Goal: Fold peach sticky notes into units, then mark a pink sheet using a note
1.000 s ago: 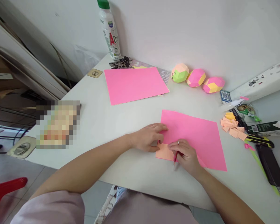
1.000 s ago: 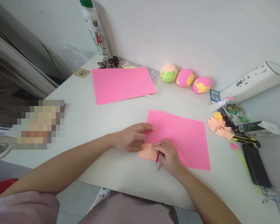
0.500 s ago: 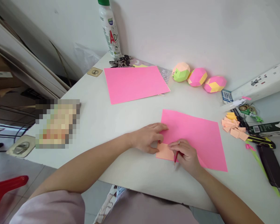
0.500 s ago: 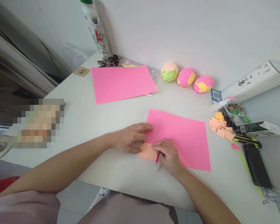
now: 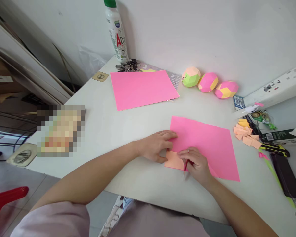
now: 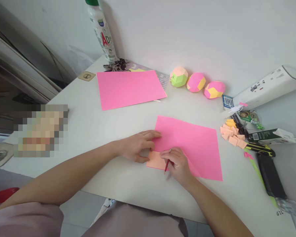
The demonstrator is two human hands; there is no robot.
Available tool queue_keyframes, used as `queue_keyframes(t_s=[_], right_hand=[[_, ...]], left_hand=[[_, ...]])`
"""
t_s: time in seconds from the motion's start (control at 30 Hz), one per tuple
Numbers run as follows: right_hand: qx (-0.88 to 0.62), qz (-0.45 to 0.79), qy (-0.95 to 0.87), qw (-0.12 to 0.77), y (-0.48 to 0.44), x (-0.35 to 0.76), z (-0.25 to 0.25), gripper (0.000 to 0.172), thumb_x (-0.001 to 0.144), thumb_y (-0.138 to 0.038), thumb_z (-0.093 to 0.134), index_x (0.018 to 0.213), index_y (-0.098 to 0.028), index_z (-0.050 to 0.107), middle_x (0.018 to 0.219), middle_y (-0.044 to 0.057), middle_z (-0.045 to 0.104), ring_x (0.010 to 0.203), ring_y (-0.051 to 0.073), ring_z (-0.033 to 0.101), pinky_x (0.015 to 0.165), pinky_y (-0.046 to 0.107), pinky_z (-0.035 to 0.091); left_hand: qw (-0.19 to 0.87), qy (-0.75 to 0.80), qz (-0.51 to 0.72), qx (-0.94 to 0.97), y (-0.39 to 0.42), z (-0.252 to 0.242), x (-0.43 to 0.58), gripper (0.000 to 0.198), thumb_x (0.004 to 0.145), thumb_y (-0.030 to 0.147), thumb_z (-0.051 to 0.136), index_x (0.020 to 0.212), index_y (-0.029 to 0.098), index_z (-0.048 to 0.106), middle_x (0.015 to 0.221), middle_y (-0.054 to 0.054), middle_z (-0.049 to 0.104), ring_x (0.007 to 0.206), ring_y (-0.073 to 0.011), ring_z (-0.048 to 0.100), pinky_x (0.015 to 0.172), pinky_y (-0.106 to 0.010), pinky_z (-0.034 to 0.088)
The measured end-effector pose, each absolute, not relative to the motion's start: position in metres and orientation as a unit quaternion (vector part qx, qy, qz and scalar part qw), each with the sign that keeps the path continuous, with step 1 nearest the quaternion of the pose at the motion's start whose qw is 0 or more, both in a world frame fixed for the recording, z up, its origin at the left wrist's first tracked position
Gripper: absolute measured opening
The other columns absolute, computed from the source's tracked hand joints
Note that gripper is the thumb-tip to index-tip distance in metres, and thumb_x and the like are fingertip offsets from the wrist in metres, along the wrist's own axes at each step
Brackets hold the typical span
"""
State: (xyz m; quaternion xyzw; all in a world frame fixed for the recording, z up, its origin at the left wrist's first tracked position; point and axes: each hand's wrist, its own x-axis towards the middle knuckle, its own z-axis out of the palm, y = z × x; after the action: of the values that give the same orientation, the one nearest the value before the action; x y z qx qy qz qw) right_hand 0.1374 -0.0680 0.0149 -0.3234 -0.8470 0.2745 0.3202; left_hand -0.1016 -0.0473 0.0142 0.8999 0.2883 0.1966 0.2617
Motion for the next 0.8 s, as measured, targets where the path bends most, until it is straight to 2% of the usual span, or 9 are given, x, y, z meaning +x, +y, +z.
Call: queue_keyframes(t_s=[0.8], right_hand=[[-0.327, 0.276, -0.843, 0.325, -0.0683, 0.1361, 0.0162, 0.037, 0.08, 0.002, 0.044, 0.089, -0.025, 0.067, 0.083, 0.002, 0.072, 0.073, 0.019, 0.061, 0.068, 0.037, 0.05]], left_hand=[[0.259, 0.289, 0.194, 0.901, -0.0478, 0.0161, -0.1009, 0.024, 0.066, 0.027, 0.073, 0.083, 0.015, 0.061, 0.138, -0.018, 0.042, 0.132, -0.0354, 0.035, 0.108, -0.047, 0.033]])
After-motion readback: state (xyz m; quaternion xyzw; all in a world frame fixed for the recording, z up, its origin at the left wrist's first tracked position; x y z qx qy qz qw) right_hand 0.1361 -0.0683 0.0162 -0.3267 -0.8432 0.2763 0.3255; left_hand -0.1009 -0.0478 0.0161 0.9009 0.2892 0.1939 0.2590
